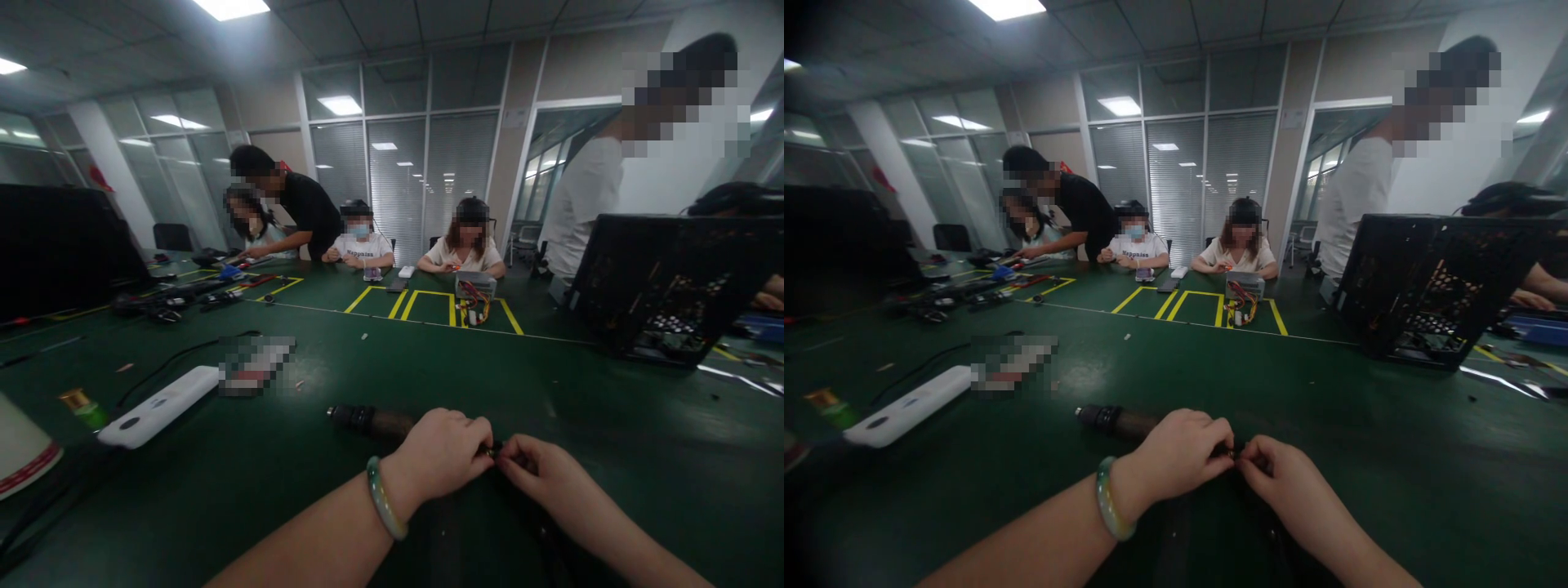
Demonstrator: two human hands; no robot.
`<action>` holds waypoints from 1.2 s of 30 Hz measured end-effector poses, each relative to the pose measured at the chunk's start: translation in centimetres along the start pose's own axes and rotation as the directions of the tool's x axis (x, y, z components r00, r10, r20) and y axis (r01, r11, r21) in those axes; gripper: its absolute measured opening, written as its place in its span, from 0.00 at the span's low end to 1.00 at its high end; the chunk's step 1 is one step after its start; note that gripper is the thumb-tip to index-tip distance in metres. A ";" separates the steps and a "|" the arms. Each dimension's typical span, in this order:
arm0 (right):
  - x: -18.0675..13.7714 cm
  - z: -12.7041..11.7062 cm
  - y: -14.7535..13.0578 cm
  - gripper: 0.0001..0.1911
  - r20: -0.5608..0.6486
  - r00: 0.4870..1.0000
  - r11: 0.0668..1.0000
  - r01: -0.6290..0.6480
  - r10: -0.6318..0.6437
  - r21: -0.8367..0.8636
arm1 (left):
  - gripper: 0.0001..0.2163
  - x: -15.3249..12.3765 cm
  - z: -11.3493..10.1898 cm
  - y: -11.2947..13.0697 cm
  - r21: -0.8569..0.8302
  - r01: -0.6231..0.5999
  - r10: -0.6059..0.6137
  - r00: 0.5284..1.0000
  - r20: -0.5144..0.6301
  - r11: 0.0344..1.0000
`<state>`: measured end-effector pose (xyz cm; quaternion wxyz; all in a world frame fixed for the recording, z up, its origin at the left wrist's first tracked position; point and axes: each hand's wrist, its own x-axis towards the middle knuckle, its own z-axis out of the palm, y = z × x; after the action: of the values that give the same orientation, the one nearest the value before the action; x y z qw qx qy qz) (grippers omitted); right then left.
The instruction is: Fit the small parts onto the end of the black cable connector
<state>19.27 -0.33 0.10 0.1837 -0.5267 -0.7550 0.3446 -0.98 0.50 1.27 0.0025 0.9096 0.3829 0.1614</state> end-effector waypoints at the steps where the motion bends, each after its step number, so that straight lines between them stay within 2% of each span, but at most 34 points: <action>1: -0.1 0.0 -0.1 0.10 0.000 1.000 1.000 0.013 -0.013 -0.006 | 0.10 0.0 -0.1 0.0 -0.006 -0.003 0.003 1.000 0.001 1.000; 6: -0.2 0.0 -0.4 0.09 -0.029 0.998 0.996 0.051 -0.053 -0.067 | 0.06 -0.1 -0.4 0.0 -0.026 -0.051 0.052 0.999 0.008 0.998; 14: 0.2 -0.3 0.4 0.09 0.010 1.000 0.997 0.006 -0.005 -0.071 | 0.03 -0.2 0.5 0.9 -0.023 0.015 -0.016 0.999 -0.034 1.000; 24: -0.1 -0.3 0.1 0.08 -0.033 0.997 0.994 0.065 -0.068 -0.087 | 0.03 0.0 0.4 -0.2 -0.061 -0.064 0.062 0.998 -0.033 0.996; 36: 0.2 0.1 0.7 0.10 0.030 0.995 0.995 -0.093 0.093 0.022 | 0.03 0.1 0.2 -0.7 -0.059 -0.117 0.116 0.993 -0.025 0.991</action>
<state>19.61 -0.03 -0.48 0.1626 -0.5541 -0.7282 0.3691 -1.34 1.08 1.06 0.0165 0.9281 0.3241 0.1826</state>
